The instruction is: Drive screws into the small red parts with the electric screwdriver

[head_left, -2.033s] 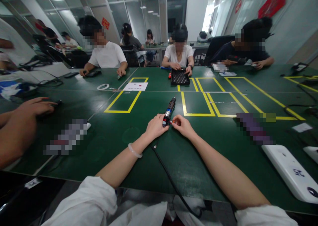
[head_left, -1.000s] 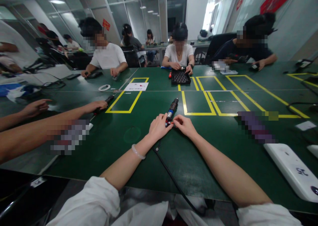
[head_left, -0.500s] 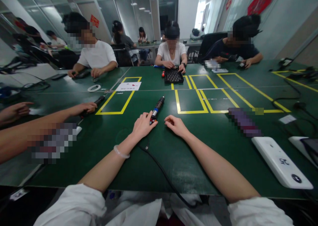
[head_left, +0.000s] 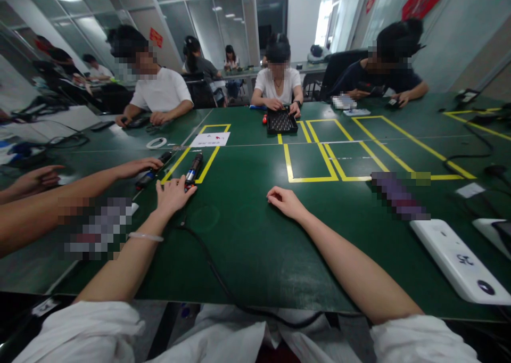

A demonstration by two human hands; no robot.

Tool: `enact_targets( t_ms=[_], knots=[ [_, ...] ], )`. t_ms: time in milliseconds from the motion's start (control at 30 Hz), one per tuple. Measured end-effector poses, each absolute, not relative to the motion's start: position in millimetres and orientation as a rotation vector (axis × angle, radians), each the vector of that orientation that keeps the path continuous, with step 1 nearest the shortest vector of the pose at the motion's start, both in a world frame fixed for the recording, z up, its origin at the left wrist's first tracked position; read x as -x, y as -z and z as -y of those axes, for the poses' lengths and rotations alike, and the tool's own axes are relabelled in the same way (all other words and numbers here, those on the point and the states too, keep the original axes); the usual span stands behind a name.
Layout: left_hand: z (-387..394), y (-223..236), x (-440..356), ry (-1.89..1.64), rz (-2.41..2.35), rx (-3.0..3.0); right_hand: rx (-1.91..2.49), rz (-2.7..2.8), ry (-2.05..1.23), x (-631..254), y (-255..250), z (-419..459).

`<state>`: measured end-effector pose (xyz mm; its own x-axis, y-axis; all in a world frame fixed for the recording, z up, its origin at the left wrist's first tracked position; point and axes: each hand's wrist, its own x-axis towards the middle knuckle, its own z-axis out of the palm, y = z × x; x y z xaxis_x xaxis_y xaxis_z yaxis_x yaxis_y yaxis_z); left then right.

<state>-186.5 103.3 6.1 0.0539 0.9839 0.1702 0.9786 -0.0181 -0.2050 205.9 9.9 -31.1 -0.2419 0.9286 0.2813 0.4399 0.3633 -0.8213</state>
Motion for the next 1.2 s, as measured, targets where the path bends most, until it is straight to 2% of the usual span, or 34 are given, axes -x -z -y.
enact_targets(
  t_ms=[267, 500, 833, 1200],
  knots=[
    [-121.8, -13.1, 231.0, -0.143, 2.083, 1.954, 1.195, 1.861, -0.797, -206.5, 31.8, -10.8],
    [-119.4, -19.5, 227.2, 0.012, 2.142, 2.008, 1.187, 1.864, -0.806, -206.6, 32.3, -11.0],
    [-122.6, -17.2, 231.1, 0.019, 2.128, 2.029, 1.19, 1.868, -0.806, -207.2, 33.7, -11.3],
    [-129.7, -18.9, 224.1, -0.195, 2.132, 1.804, 1.187, 1.883, -0.793, -205.9, 31.9, -11.8]
  ],
)
